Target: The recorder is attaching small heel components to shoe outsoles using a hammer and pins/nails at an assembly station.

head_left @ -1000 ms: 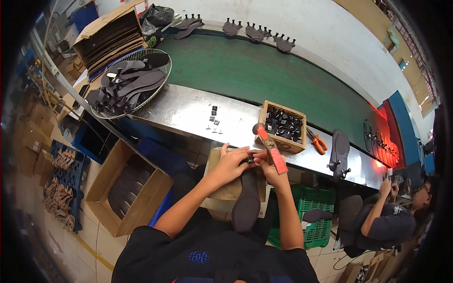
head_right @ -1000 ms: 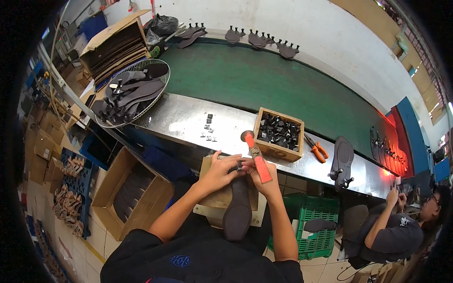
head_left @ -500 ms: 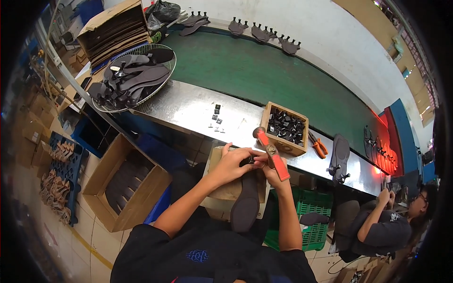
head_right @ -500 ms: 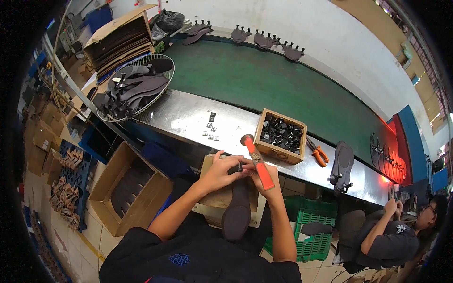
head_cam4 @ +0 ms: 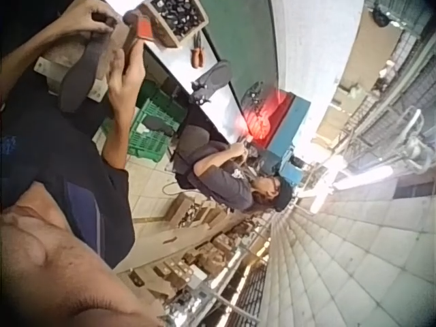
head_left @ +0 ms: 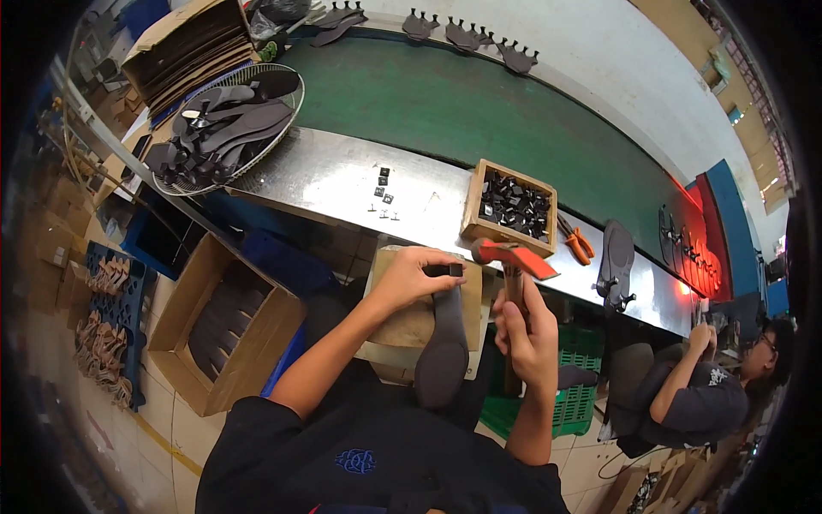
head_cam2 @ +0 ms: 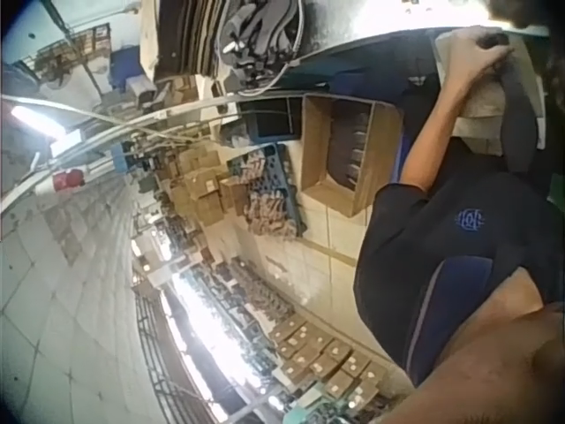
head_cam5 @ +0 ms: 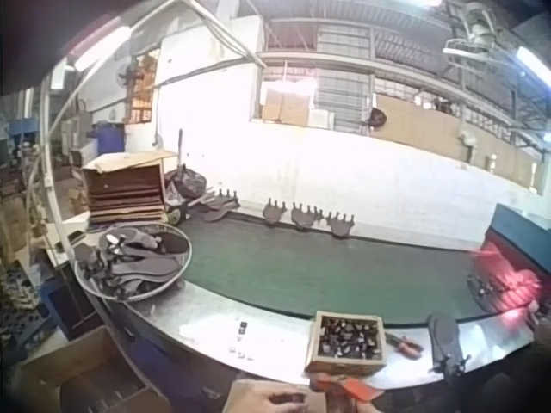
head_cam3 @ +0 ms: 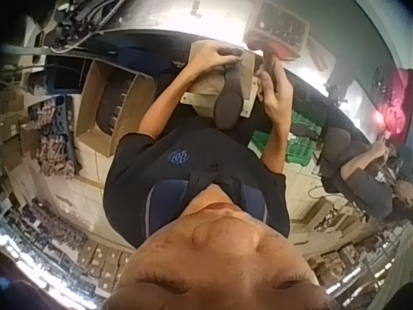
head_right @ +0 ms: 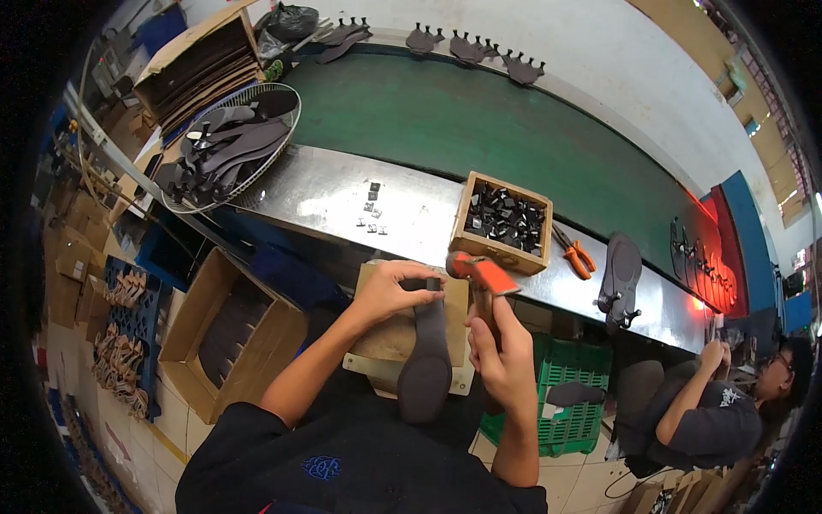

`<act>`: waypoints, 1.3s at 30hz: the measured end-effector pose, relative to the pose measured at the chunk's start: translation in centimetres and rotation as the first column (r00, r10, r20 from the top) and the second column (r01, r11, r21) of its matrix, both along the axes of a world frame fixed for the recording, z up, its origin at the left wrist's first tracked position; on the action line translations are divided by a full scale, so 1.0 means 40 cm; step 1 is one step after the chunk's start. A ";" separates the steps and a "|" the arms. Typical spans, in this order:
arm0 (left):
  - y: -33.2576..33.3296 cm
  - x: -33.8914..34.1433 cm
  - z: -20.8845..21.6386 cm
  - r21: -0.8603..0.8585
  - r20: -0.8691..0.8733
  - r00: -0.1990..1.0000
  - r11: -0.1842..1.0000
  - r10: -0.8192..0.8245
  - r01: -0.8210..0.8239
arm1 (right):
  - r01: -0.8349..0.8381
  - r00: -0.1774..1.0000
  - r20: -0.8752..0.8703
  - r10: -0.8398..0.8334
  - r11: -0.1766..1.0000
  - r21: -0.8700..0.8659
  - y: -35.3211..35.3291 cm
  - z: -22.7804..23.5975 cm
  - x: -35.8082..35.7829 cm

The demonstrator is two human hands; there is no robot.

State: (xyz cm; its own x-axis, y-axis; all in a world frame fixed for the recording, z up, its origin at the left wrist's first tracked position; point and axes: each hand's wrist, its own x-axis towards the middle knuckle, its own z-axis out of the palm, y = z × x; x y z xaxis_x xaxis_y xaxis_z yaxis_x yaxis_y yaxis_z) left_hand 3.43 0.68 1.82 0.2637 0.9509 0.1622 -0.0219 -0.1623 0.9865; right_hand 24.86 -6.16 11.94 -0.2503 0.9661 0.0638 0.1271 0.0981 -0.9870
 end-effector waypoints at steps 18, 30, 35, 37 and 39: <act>-0.026 -0.009 -0.005 0.024 -0.072 0.995 0.997 0.073 -0.071 | -0.067 0.915 0.380 -0.134 0.879 0.473 -0.040 0.027 -0.006; -0.085 -0.026 -0.003 0.206 -0.718 0.678 0.979 0.158 -0.011 | -0.105 0.842 0.442 -0.308 0.711 0.695 -0.032 0.096 0.003; -0.086 -0.009 0.006 0.206 -0.678 0.718 0.978 0.157 -0.019 | -0.123 0.865 0.465 -0.190 0.818 0.563 -0.045 0.008 -0.023; -0.075 -0.024 -0.002 0.217 -0.846 0.507 0.975 0.165 0.046 | -0.036 0.877 0.450 -0.166 0.913 0.406 -0.041 -0.007 -0.002; -0.092 -0.017 -0.021 0.331 -0.758 0.603 0.943 0.247 0.031 | 0.040 0.892 0.398 -0.216 0.913 0.406 -0.040 0.073 0.032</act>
